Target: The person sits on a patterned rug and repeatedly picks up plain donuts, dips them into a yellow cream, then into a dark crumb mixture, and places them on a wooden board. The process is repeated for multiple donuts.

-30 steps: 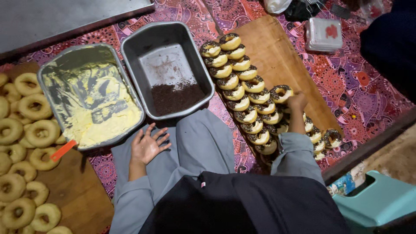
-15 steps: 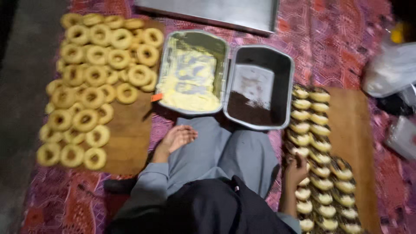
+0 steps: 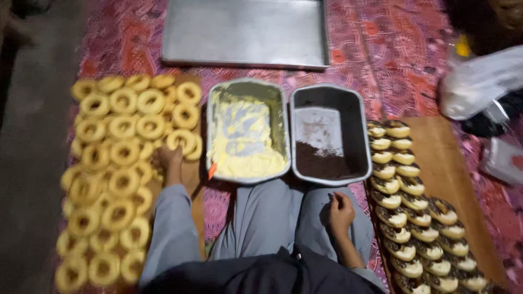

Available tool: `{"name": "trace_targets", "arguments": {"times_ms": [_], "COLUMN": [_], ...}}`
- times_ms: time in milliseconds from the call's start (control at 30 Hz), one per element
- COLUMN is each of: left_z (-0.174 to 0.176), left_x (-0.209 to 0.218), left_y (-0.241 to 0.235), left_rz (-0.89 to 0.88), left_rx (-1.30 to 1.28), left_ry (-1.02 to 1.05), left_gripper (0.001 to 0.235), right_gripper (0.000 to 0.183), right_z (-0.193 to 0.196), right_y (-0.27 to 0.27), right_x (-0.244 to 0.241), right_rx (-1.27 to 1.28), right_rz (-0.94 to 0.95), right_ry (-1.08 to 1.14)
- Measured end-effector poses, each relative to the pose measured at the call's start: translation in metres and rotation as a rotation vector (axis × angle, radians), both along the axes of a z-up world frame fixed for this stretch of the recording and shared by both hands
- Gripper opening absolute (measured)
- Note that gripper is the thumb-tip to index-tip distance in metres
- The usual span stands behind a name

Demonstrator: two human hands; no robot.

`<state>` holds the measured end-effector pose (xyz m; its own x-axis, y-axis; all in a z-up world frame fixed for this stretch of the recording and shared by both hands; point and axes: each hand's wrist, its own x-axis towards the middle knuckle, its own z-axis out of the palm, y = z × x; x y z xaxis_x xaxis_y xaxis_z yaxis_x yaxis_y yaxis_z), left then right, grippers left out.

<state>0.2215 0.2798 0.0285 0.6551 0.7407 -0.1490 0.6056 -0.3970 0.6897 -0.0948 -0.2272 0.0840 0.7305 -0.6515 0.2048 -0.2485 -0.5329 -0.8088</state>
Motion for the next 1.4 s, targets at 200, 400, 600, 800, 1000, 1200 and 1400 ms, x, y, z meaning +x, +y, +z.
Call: {"name": "trace_targets", "arguments": {"times_ms": [200, 400, 600, 800, 1000, 1200, 1400], "left_z": [-0.003, 0.040, 0.077, 0.066, 0.046, 0.045, 0.037], "left_x": [0.000, -0.031, -0.138, -0.112, -0.050, -0.040, -0.071], "left_y": [-0.054, -0.072, -0.114, -0.087, -0.077, -0.078, -0.084], "left_rz": [-0.007, -0.306, -0.187, -0.020, -0.074, -0.082, 0.015], "left_rx": [0.174, -0.046, -0.318, -0.164, -0.700, -0.643, -0.684], "left_ry": [0.164, 0.321, -0.274, -0.036, -0.168, -0.069, -0.343], "left_gripper": [0.066, 0.069, 0.029, 0.035, 0.040, 0.048, 0.041], "right_gripper": [0.013, 0.014, 0.014, 0.013, 0.015, 0.016, 0.014], "right_z": [-0.001, 0.007, 0.010, 0.014, 0.020, 0.023, 0.012], "right_y": [0.009, 0.013, 0.015, 0.016, 0.019, 0.026, 0.022], "right_x": [0.012, 0.011, 0.013, 0.002, -0.002, 0.004, 0.003], "right_rx": [-0.087, -0.092, -0.133, -0.118, 0.052, -0.138, -0.161], "right_rz": [-0.057, 0.009, 0.068, 0.146, 0.105, 0.106, 0.123], "right_ry": [0.059, -0.018, -0.052, -0.058, -0.051, -0.019, -0.022]}}
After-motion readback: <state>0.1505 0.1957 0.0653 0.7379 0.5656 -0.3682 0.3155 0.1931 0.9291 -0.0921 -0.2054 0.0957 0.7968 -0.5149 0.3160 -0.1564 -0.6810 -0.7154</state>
